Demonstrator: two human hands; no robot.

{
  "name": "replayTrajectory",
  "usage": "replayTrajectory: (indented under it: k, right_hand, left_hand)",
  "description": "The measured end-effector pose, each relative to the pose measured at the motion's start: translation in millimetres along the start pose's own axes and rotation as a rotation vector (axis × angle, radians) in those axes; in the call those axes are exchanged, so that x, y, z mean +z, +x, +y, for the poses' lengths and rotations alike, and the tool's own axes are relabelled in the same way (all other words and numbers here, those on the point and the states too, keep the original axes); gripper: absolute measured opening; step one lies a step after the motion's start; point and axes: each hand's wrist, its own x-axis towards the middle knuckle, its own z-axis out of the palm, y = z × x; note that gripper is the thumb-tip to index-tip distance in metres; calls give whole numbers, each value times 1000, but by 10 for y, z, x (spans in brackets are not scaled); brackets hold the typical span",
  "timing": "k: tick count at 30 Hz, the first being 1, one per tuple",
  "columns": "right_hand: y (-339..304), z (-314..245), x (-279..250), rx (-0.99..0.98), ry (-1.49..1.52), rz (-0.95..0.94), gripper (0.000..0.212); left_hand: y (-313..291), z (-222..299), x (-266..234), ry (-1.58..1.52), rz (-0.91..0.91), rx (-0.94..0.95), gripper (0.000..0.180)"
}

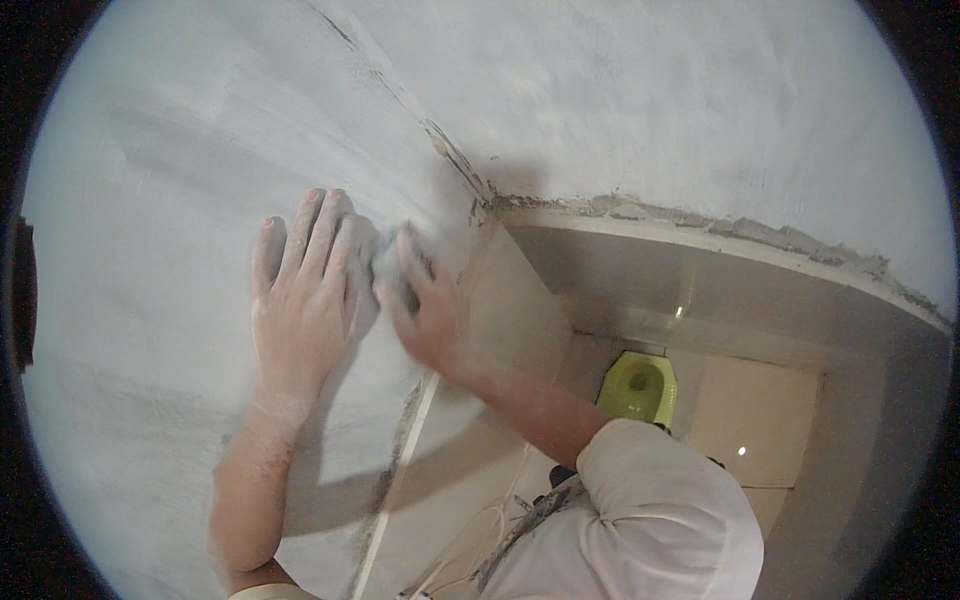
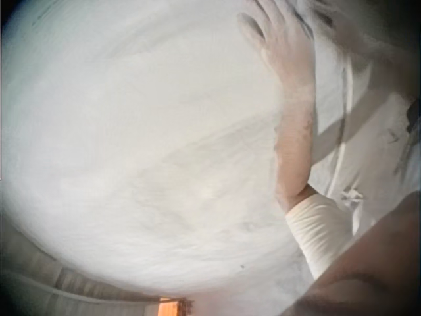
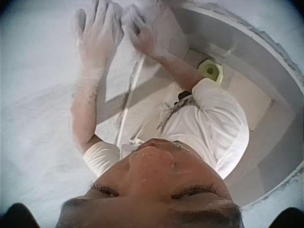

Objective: The person sands a plastered wall using a hand sanding block, moving the tool across the surface and into the corner while stabilizing themselves with their other hand.

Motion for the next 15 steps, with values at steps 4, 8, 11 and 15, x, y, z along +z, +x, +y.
replayTrajectory:
  k: [4,8,11,15]
  right_hand:
    - [-218,499,-19,16,-161,8,71]
    - [572,304,-250,196,-99,61,68]
    - [536,258,-25,26,-52,146,65]
    - [-27,210,27,-143,79,13,64]
  left_hand:
    - [-27,-27,-30,72,33,18,51]
    - [-52,-31,15,53,71,13,45]
    - [-41,-38,73,78,106,44,41]
    - [-30,-46,112,33,120,43,35]
